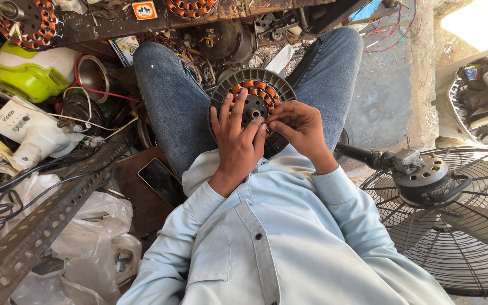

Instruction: The person winds and secures copper wire around the coils of a fan motor stator by hand while sitting at a workbench.

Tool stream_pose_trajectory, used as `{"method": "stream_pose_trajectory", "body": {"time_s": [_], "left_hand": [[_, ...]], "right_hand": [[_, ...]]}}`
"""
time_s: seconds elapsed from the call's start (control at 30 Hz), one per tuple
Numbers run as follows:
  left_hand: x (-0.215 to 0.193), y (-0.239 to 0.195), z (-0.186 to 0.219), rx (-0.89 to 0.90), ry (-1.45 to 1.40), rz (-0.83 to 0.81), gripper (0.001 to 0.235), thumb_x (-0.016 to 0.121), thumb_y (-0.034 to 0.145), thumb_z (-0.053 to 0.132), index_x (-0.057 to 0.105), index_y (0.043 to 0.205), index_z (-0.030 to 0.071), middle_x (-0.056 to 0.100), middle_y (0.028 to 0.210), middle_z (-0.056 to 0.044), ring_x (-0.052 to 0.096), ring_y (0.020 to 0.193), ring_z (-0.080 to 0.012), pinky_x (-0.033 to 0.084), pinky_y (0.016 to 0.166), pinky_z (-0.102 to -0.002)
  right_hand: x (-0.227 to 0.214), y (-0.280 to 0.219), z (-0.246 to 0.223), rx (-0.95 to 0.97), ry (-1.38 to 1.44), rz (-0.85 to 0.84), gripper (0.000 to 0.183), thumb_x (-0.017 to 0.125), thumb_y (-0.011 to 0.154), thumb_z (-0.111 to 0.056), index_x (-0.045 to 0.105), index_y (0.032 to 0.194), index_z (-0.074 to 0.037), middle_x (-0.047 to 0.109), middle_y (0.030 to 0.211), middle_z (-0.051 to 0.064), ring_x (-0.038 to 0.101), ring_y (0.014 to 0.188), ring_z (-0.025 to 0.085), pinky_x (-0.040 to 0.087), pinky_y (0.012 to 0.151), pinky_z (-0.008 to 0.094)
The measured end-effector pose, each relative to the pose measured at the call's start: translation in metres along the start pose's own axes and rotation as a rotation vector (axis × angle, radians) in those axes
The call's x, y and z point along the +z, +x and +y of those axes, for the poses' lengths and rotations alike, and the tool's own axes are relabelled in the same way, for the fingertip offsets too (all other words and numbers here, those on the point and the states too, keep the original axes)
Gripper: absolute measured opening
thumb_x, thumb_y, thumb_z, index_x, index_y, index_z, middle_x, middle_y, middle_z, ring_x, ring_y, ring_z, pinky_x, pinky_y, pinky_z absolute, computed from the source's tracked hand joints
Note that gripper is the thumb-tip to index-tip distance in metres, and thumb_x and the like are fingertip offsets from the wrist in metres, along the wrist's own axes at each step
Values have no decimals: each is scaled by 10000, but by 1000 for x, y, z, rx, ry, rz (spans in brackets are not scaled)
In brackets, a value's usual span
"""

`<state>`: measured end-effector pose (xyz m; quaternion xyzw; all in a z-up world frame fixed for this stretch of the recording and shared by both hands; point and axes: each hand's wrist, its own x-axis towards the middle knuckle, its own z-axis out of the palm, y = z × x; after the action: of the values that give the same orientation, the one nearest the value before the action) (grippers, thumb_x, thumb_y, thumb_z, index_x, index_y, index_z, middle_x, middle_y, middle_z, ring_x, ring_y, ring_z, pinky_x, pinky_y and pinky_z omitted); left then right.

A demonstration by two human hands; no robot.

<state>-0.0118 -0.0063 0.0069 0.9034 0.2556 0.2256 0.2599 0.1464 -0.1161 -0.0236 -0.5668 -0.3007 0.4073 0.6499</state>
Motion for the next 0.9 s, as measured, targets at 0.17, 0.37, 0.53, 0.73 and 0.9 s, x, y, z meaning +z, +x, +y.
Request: {"method": "stream_pose_trajectory", "body": {"time_s": [0.17,0.37,0.53,0.73,0.9], "left_hand": [[0,0,-1,24,23,-30,172,695,952,204,781,1075,120,367,1627,-177,290,1526,-444,128,1208,-734],[-1,-2,-2,67,28,-33,182,689,958,214,784,1094,138,363,1625,-177,289,1524,-438,114,1209,-735],[-3,1,1,77,2,-15,184,672,992,241,792,1081,134,388,1617,-168,304,1526,-429,117,1223,-731],[-6,10,3,25,-103,-33,280,661,1010,324,788,1021,75,414,1589,-210,303,1514,-457,122,1212,-734],[-4,11,4,-19,-188,3,240,674,997,304,803,1008,102,421,1581,-177,314,1521,-419,124,1223,-726]], "right_hand": [[0,0,-6,-4,-111,-18,290,789,870,76,646,1118,30,745,1012,72,724,943,97,599,824,236],[3,0,-15,-19,-249,6,184,821,868,44,716,1019,27,718,902,32,640,790,48,526,686,201],[4,2,-21,-39,-271,-3,97,809,861,29,727,911,13,698,834,-1,622,727,22,501,627,181],[6,3,-30,-89,-399,-15,108,826,823,4,735,881,7,683,785,22,590,665,43,463,582,213],[6,4,-35,-116,-429,-11,113,832,809,1,742,878,2,692,777,22,598,644,51,459,572,222]]}}
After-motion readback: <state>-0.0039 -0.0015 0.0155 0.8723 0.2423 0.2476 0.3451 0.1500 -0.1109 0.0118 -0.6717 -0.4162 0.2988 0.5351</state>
